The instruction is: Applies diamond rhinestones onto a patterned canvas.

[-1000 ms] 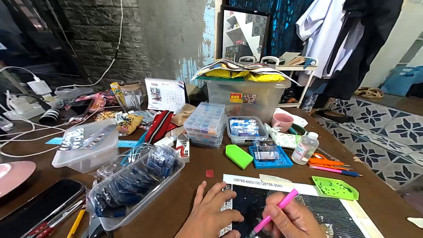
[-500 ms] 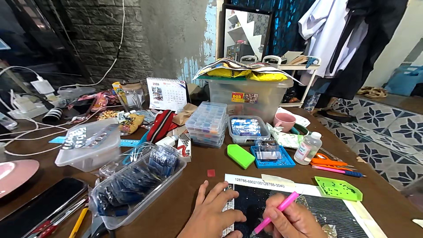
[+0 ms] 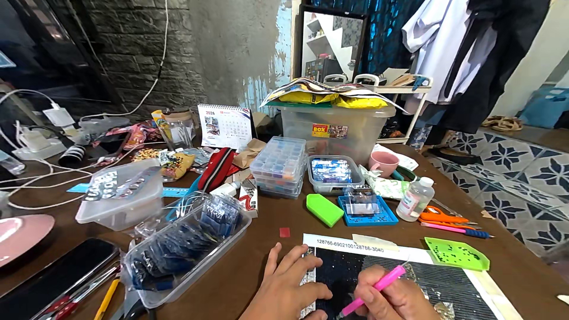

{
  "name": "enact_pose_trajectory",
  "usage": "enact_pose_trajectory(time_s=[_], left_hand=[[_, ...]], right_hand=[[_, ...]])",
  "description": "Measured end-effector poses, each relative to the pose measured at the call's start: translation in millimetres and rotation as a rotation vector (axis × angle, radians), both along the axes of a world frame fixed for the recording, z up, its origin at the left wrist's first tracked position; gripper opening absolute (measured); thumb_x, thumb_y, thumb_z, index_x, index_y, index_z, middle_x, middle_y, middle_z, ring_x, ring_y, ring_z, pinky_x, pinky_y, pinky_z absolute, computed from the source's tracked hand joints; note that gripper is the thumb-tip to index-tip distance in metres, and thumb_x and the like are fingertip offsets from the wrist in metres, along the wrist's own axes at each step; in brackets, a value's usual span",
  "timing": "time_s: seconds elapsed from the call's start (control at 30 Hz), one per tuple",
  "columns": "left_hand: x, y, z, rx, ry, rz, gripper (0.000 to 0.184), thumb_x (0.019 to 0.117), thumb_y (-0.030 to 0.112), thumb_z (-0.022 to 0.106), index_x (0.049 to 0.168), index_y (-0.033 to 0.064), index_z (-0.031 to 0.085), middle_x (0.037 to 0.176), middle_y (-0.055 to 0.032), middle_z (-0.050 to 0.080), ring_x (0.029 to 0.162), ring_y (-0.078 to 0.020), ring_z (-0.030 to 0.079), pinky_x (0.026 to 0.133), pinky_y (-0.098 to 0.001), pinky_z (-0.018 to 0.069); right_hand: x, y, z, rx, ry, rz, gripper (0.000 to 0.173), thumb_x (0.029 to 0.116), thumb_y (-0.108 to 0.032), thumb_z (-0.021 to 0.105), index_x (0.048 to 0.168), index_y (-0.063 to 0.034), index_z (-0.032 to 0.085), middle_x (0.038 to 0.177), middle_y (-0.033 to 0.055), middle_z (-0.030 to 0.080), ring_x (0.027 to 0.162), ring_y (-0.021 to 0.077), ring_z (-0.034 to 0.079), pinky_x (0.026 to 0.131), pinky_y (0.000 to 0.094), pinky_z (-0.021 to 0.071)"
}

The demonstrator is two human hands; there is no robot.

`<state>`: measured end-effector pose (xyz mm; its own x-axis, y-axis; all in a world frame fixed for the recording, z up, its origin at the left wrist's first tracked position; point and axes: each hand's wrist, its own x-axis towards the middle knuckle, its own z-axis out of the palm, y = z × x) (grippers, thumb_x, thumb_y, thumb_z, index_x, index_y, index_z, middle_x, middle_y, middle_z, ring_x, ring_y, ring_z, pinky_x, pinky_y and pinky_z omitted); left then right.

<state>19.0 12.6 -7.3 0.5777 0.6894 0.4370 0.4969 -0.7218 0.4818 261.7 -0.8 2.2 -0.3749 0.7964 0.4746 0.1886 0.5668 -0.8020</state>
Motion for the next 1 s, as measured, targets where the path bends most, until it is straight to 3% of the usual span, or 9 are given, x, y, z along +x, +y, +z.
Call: enact_pose_trajectory(time_s=[0.13, 0.33, 0.43, 0.5, 0.67, 0.8, 1.0], left_hand=[[0.1, -0.3, 0.2, 0.022, 0.007, -0.007, 0.017, 0.0932, 0.019, 0.068, 0.106, 0.0164, 0.079, 0.135, -0.0156, 0.066, 0.142, -0.0435, 0.045, 0.11, -0.0798, 0.0168], [1.1, -1.1, 1.5, 0.01, 0.011, -0.017, 0.016, 0.0931, 0.018, 0.068, 0.104, 0.0152, 0.08, 0.134, -0.016, 0.066, 0.141, -0.0442, 0.046, 0.11, -0.0802, 0.0162], [0.9, -1.1, 0.9, 0.02, 0.013, -0.023, 0.016, 0.094, 0.018, 0.067, 0.104, 0.0147, 0.08, 0.132, -0.0158, 0.067, 0.14, -0.0434, 0.047, 0.11, -0.0796, 0.0168], [0.7, -1.5, 1.0, 0.038, 0.011, -0.036, 0.016, 0.0954, 0.017, 0.065, 0.103, 0.0146, 0.079, 0.131, -0.0155, 0.068, 0.14, -0.0423, 0.048, 0.11, -0.0791, 0.0168], [-1.2, -1.5, 1.9, 0.053, 0.042, -0.108, 0.02, 0.0986, 0.017, 0.059, 0.103, 0.017, 0.079, 0.132, -0.0163, 0.066, 0.14, -0.0425, 0.047, 0.111, -0.0781, 0.0168], [-3.5, -1.5, 4.0, 0.064, 0.099, -0.146, 0.025, 0.0984, 0.018, 0.056, 0.105, 0.0189, 0.08, 0.135, -0.018, 0.064, 0.14, -0.0453, 0.046, 0.109, -0.0801, 0.016], [-1.2, -7.6, 13.8, 0.228, 0.226, -0.106, 0.022, 0.0988, 0.02, 0.057, 0.102, 0.0193, 0.079, 0.139, -0.0137, 0.064, 0.14, -0.0409, 0.048, 0.111, -0.0778, 0.0178]], right_hand=[[-1.9, -5.2, 2.4, 0.131, -0.051, 0.013, 0.034, 0.1086, -0.024, 0.052, 0.096, 0.0053, 0.062, 0.079, 0.0133, 0.068, 0.07, 0.0045, 0.066, 0.066, 0.0178, 0.0539], [-4.1, -9.6, 3.6, 0.336, -0.143, 0.053, 0.031, 0.1089, -0.02, 0.051, 0.093, 0.0029, 0.063, 0.078, 0.0168, 0.065, 0.075, 0.017, 0.065, 0.074, 0.0224, 0.0531], [-4.3, -9.9, 4.4, 0.283, -0.13, 0.024, 0.032, 0.1092, -0.022, 0.05, 0.095, 0.004, 0.063, 0.078, 0.0162, 0.067, 0.073, 0.0135, 0.065, 0.07, 0.0214, 0.0532], [-1.7, -8.1, 3.7, 0.173, -0.052, -0.035, 0.032, 0.1086, -0.024, 0.052, 0.096, 0.0035, 0.063, 0.077, 0.0119, 0.069, 0.07, 0.0063, 0.067, 0.065, 0.0203, 0.0555], [9.4, 1.4, 6.2, 0.016, 0.139, -0.105, 0.023, 0.1087, -0.029, 0.05, 0.099, -0.0105, 0.06, 0.08, -0.0069, 0.069, 0.068, -0.0038, 0.065, 0.06, 0.0159, 0.0558], [11.6, 3.8, 5.0, -0.006, 0.164, -0.088, 0.021, 0.1086, -0.029, 0.05, 0.099, -0.013, 0.06, 0.081, -0.0089, 0.069, 0.07, -0.0038, 0.066, 0.061, 0.0158, 0.0563], [14.2, 4.9, 3.8, 0.028, 0.142, -0.04, 0.024, 0.1085, -0.03, 0.05, 0.099, -0.0111, 0.061, 0.08, -0.0063, 0.067, 0.071, -0.0034, 0.064, 0.064, 0.0162, 0.0555]])
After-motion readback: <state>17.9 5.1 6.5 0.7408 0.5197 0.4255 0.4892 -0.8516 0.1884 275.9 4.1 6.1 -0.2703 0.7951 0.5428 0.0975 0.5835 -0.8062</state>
